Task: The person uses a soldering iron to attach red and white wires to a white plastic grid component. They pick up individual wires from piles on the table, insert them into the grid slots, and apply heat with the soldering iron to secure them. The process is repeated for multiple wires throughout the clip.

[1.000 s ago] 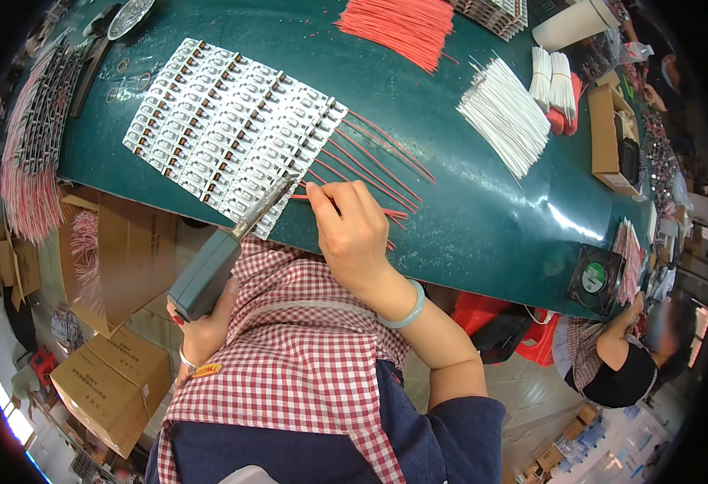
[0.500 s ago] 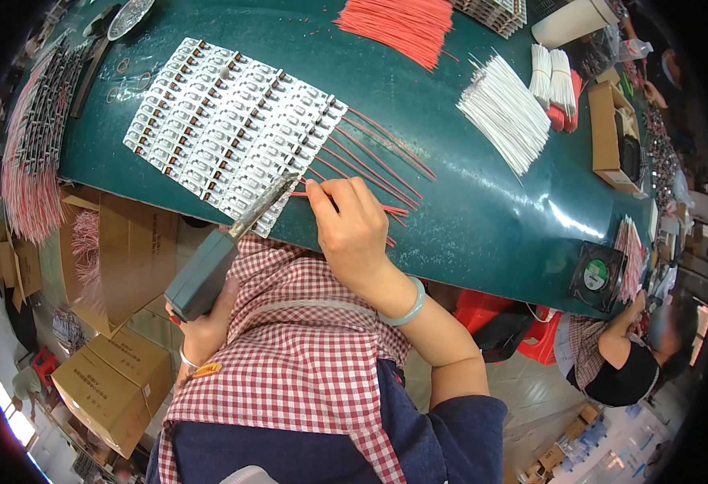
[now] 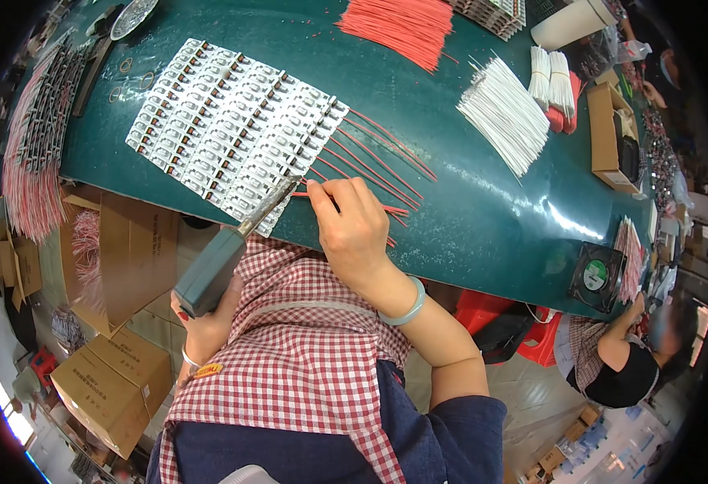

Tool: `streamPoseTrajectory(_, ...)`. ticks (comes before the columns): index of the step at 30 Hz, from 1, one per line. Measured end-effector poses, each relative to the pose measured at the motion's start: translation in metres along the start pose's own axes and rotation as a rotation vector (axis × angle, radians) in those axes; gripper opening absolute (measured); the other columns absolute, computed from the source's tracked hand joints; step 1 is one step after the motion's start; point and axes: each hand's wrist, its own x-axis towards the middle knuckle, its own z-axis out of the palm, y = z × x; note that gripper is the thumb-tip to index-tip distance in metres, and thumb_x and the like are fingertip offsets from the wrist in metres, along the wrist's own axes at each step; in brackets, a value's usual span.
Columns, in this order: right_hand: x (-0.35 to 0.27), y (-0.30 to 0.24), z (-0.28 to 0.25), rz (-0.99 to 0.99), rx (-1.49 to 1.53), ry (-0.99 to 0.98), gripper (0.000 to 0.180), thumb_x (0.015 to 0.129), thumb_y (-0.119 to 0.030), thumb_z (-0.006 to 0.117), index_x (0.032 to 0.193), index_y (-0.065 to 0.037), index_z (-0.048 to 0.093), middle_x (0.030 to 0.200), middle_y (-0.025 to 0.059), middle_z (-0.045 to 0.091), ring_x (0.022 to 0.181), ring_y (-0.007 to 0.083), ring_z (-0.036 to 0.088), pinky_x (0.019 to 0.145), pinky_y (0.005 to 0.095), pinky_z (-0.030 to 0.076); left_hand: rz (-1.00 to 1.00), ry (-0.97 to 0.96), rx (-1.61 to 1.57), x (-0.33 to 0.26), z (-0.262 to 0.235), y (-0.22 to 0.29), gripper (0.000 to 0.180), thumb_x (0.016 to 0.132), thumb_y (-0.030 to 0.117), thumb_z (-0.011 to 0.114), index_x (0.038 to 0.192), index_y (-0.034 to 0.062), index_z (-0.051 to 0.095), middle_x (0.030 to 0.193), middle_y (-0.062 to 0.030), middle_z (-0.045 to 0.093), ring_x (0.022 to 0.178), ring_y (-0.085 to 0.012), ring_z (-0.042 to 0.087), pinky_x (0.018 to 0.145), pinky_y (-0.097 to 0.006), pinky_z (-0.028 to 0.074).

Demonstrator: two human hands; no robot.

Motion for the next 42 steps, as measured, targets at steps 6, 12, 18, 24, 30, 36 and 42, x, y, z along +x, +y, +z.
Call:
streamPoseTrajectory(6,0.0,0.0,0.0,-0.003,0.0,0.003,0.025,0.072,0.006,0.074,0.096,-0.001,0.07,0.081,0.0068,0.061,0.07,0.0217,0.058,0.058,0.0326,0.048,-0.054,-0.015,-0.001,-0.001,-0.002,-0.001,0.021,0.077,-0.002,0.075,0.097,-0.0048,0.068,0.085,-0.0084,0.067,0.071,-0.0149,0.064,0.064,-0.026,0.051)
streamPoseTrajectory(12,0.0,0.0,0.0,-0.006,-0.005,0.007,0.025,0.072,0.006,0.075,0.096,-0.001,0.07,0.081,0.0066,0.061,0.07,0.0214,0.058,0.058,0.0327,0.048,-0.127,0.064,-0.127,-0.015,-0.003,-0.011,0.024,0.079,0.0,0.076,0.101,-0.0039,0.069,0.088,-0.0087,0.069,0.075,-0.0148,0.065,0.066,-0.026,0.052)
streamPoseTrajectory(18,0.0,0.0,0.001,-0.005,-0.001,0.012,0.023,0.073,0.006,0.075,0.095,-0.001,0.07,0.081,0.0066,0.061,0.07,0.0214,0.058,0.058,0.0326,0.048,-0.249,0.085,-0.334,-0.022,-0.004,-0.011,0.026,0.083,-0.003,0.073,0.108,-0.0048,0.065,0.088,-0.0072,0.067,0.068,-0.0114,0.06,0.059,-0.025,0.048)
streamPoseTrajectory(24,-0.003,0.003,0.003,-0.043,0.037,0.062,0.021,0.074,0.003,0.071,0.095,0.001,0.07,0.081,0.0062,0.06,0.073,0.0211,0.056,0.059,0.0321,0.047,-0.23,0.035,-0.251,-0.024,-0.007,-0.016,0.029,0.084,-0.006,0.071,0.112,-0.0048,0.063,0.087,-0.0063,0.065,0.064,-0.0104,0.057,0.056,-0.024,0.045)
streamPoseTrajectory(30,-0.012,-0.004,0.004,-0.026,0.054,0.056,0.023,0.074,0.003,0.072,0.097,0.0,0.069,0.08,0.0063,0.06,0.073,0.0212,0.056,0.059,0.0326,0.047,-0.168,0.031,-0.095,-0.018,-0.008,-0.006,0.024,0.078,-0.001,0.075,0.101,-0.0038,0.069,0.09,-0.0102,0.07,0.076,-0.0151,0.067,0.067,-0.026,0.053)
streamPoseTrajectory(36,-0.01,-0.005,0.004,-0.026,0.018,0.044,0.022,0.074,0.002,0.073,0.096,0.0,0.069,0.079,0.0053,0.059,0.071,0.0211,0.055,0.059,0.0327,0.047,-0.034,-0.003,0.015,-0.016,-0.007,-0.007,0.025,0.076,-0.003,0.074,0.1,-0.0061,0.067,0.092,-0.0129,0.068,0.075,-0.0172,0.066,0.066,-0.027,0.052)
streamPoseTrajectory(42,-0.008,-0.007,0.003,-0.018,0.012,0.04,0.023,0.073,0.005,0.074,0.095,-0.001,0.069,0.078,0.006,0.059,0.07,0.0219,0.056,0.059,0.033,0.047,-0.021,-0.022,0.025,-0.014,-0.005,-0.004,0.022,0.074,-0.004,0.073,0.096,-0.0051,0.068,0.089,-0.0115,0.068,0.072,-0.0168,0.065,0.064,-0.026,0.051)
